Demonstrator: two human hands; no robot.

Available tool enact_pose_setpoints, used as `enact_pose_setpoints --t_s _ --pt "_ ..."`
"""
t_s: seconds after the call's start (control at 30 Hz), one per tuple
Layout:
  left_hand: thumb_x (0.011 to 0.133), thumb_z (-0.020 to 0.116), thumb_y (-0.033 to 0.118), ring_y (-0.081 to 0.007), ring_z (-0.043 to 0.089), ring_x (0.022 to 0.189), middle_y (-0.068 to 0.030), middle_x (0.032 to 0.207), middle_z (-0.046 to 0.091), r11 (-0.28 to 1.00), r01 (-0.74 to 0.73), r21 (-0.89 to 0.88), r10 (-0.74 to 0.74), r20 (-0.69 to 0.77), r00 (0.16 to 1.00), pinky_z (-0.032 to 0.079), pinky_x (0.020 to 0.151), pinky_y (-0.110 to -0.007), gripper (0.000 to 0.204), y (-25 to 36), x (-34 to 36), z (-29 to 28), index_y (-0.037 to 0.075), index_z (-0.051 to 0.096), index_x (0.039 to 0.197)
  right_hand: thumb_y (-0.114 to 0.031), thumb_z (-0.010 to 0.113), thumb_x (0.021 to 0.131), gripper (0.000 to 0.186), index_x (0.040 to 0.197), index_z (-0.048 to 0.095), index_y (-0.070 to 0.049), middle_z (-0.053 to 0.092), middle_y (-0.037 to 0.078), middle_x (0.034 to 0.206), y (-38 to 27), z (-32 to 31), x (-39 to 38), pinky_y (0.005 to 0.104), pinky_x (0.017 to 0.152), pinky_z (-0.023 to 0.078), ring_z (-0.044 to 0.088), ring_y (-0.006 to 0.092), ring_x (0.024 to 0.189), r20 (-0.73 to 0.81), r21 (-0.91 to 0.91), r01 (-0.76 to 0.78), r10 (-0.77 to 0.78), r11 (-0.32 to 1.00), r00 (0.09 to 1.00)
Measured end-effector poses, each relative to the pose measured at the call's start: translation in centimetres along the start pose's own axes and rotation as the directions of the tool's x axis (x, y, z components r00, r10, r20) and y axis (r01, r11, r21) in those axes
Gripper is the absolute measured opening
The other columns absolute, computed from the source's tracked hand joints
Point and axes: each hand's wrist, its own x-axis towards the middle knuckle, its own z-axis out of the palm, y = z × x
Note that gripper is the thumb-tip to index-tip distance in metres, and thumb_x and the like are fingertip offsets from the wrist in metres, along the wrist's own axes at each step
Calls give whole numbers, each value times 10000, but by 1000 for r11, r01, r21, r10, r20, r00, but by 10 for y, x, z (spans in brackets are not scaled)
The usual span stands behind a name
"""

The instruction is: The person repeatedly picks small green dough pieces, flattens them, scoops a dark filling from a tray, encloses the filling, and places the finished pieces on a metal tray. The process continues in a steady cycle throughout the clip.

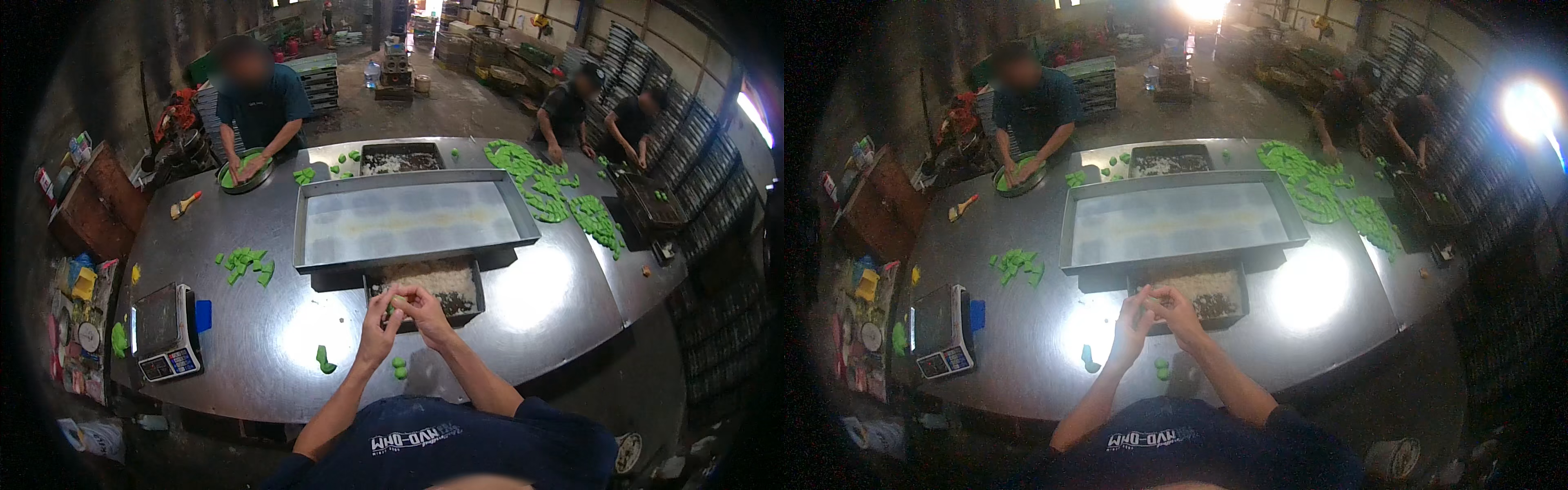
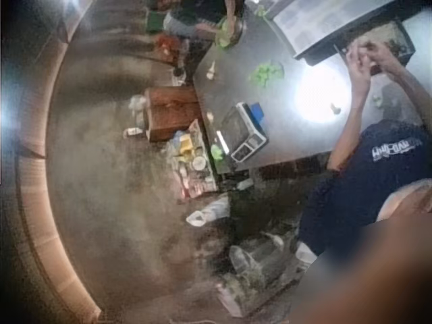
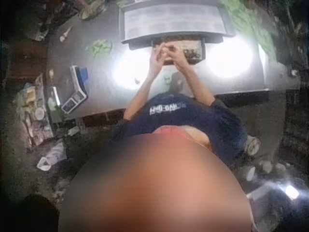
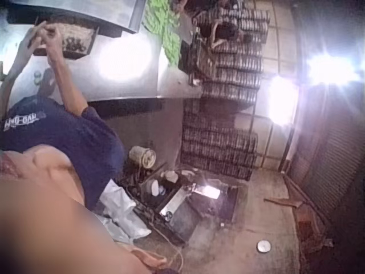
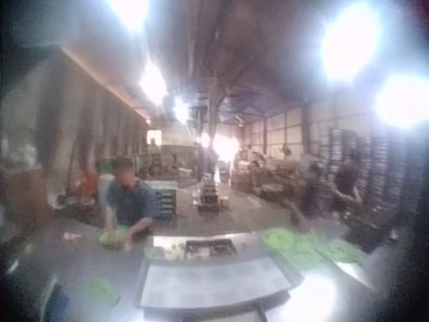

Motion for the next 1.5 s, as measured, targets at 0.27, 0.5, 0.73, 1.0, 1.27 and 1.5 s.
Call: enact_pose_setpoints --t_s 0.27,0.5,0.73,1.0,1.27,1.5 --pt "1069 520 299 -47 489 677 42 862 595 845 185 -501 -301 -160 940 419 573 -211 255 24 -17 -8 74 638 1044 -159 703 955 188 1109 717 -52 605 8 951 -25 64 -50 240 704 488 578 82 809 -33 -359 383 -422 851 906" --pt "1095 238 497 -72 435 503 -6 638 554 930 260 -261 -310 -175 934 346 474 -235 640 25 -22 -31 48 636 874 -223 761 904 189 980 715 -56 584 23 920 -34 62 -28 280 615 483 558 140 841 367 -729 585 -518 356 773" --pt "1045 117 642 -105 518 471 -47 674 652 861 415 -294 -452 -66 890 371 449 -238 858 0 -48 -37 24 687 875 -215 718 942 228 889 554 -67 601 46 768 -2 59 4 269 444 409 521 118 532 358 -119 -282 306 952 882" --pt "982 152 751 -156 691 680 -134 1036 694 535 725 -435 -666 312 678 501 524 -222 928 -40 -99 -66 -12 554 1325 -294 671 963 333 1212 681 -73 652 79 1068 56 66 -74 351 894 465 562 221 967 317 -685 339 -155 645 936" --pt "1037 426 554 -238 694 954 -166 1317 625 598 792 -128 -750 261 608 578 753 -321 713 -78 -155 -119 16 369 1501 -247 638 963 356 1227 655 -8 682 159 1110 111 -35 -99 394 844 520 649 236 980 -78 -594 -365 400 717 913" --pt "1052 432 478 -216 645 1068 -141 1272 651 650 755 -88 -750 84 656 516 883 -352 586 -123 -169 -196 29 511 1420 -262 657 924 331 1130 694 -5 684 177 1048 186 -49 -96 389 815 519 658 258 930 -376 -827 -422 192 371 907"
